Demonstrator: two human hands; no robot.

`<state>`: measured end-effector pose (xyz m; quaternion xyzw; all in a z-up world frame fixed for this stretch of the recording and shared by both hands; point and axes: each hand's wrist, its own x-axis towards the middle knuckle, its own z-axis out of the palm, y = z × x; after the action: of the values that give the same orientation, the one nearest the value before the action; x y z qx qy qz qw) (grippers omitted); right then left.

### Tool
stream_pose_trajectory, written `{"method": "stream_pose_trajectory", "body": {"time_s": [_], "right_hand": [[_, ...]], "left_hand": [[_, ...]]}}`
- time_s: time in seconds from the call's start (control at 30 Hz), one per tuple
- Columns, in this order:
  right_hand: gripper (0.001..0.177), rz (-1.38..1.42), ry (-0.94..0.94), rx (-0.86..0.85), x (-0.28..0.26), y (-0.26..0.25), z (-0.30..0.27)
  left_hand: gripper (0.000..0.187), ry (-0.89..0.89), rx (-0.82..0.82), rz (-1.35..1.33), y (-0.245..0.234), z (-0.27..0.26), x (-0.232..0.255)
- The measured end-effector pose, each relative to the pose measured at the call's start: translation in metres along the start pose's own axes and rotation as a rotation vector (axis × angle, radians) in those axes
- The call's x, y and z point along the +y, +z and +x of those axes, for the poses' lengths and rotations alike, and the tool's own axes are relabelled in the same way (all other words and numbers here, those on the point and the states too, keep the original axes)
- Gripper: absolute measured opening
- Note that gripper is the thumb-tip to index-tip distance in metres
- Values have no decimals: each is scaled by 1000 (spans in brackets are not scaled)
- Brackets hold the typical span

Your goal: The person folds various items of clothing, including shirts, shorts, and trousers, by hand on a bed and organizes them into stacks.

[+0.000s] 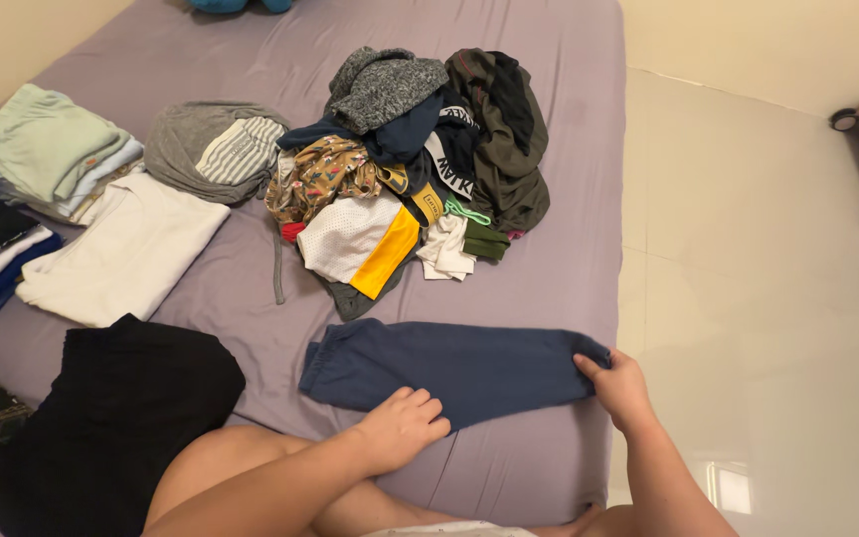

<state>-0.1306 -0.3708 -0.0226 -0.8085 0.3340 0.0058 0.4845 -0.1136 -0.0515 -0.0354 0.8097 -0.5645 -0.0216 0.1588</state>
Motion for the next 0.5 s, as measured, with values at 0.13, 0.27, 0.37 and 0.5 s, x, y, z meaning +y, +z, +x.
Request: {"method": "stream_pose_trajectory", "body": {"time_s": [0.13, 0.27, 0.37, 0.5], "right_hand": [[29, 95, 10, 15, -13, -3, -13], [29, 359, -31, -173, -49, -1, -28], [29, 228, -82, -222, -86, 18, -42], [30, -30, -123, -121, -111, 41, -57]], "left_hand": [[10, -227, 183, -327, -5, 3, 4], [15, -686, 264, -539, -5, 18, -6], [21, -900, 324, -525, -7, 34, -9], [30, -983, 442, -228, -24, 24, -8]]}}
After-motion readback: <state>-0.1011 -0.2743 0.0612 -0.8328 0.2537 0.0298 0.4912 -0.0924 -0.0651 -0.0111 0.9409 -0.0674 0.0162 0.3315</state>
